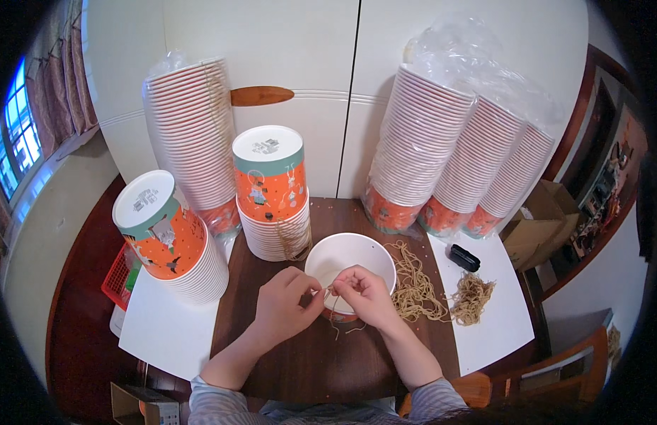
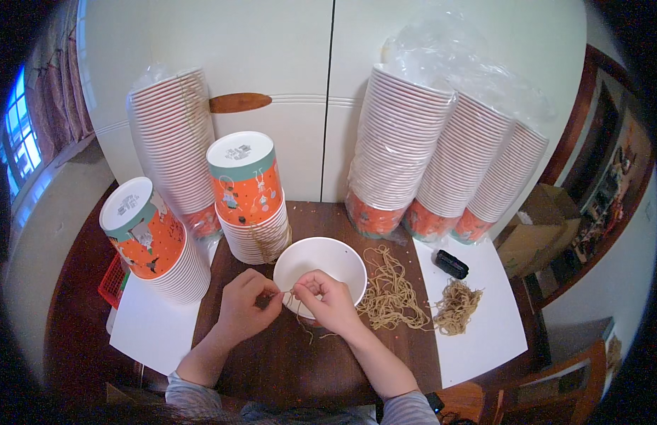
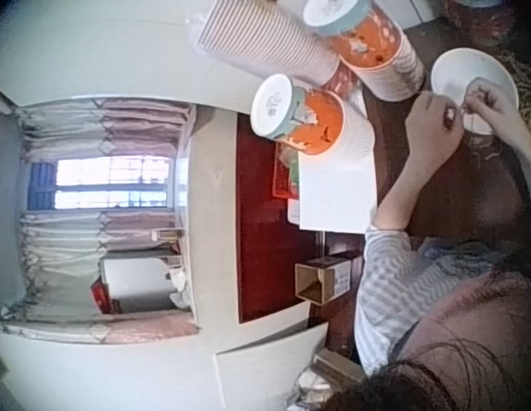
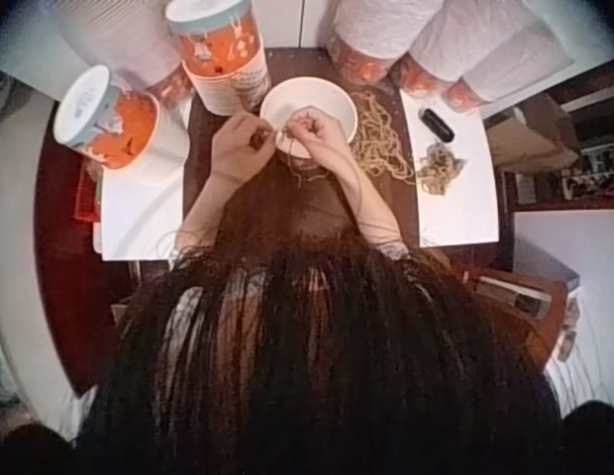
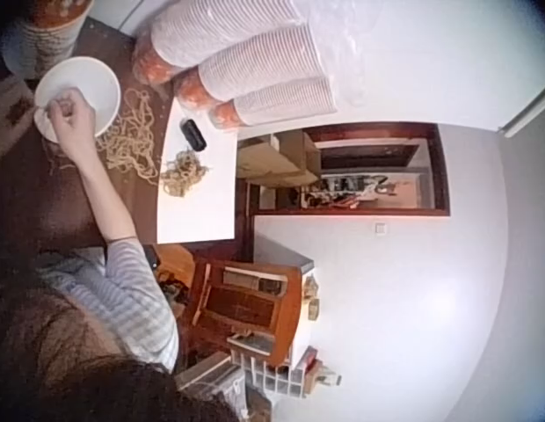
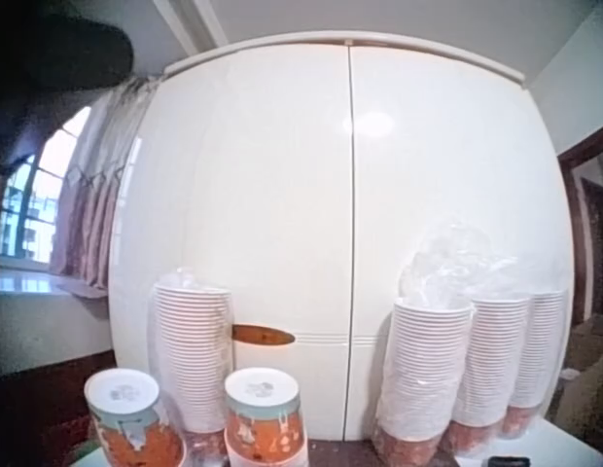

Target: Tying rubber bands around paper cups for packaging.

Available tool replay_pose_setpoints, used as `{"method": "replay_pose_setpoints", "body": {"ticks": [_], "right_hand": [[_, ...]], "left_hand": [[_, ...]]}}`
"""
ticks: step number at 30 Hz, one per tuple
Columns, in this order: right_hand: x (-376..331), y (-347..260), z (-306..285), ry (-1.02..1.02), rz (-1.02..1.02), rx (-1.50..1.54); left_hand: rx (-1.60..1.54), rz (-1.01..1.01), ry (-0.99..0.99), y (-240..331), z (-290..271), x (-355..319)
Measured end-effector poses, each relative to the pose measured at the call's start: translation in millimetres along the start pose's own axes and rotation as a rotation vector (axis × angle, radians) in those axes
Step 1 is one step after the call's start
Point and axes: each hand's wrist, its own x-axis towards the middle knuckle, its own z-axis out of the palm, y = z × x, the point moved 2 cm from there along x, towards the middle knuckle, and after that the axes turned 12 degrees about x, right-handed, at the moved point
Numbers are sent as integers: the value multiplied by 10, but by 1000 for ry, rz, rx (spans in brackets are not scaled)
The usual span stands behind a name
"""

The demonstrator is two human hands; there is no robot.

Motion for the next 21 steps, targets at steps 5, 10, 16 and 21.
{"method": "replay_pose_setpoints", "body": {"ticks": [5,10,16,21], "right_hand": [[-5,17,6,8,10,26],[-20,-70,20,-11,86,-56],[-22,-50,26,-2,72,-60],[-33,-122,53,9,25,15]], "left_hand": [[61,89,8,20,52,-15],[55,44,3,-55,139,-30],[9,-1,-35,-38,115,-10],[-70,-72,-62,-76,106,-12]]}}
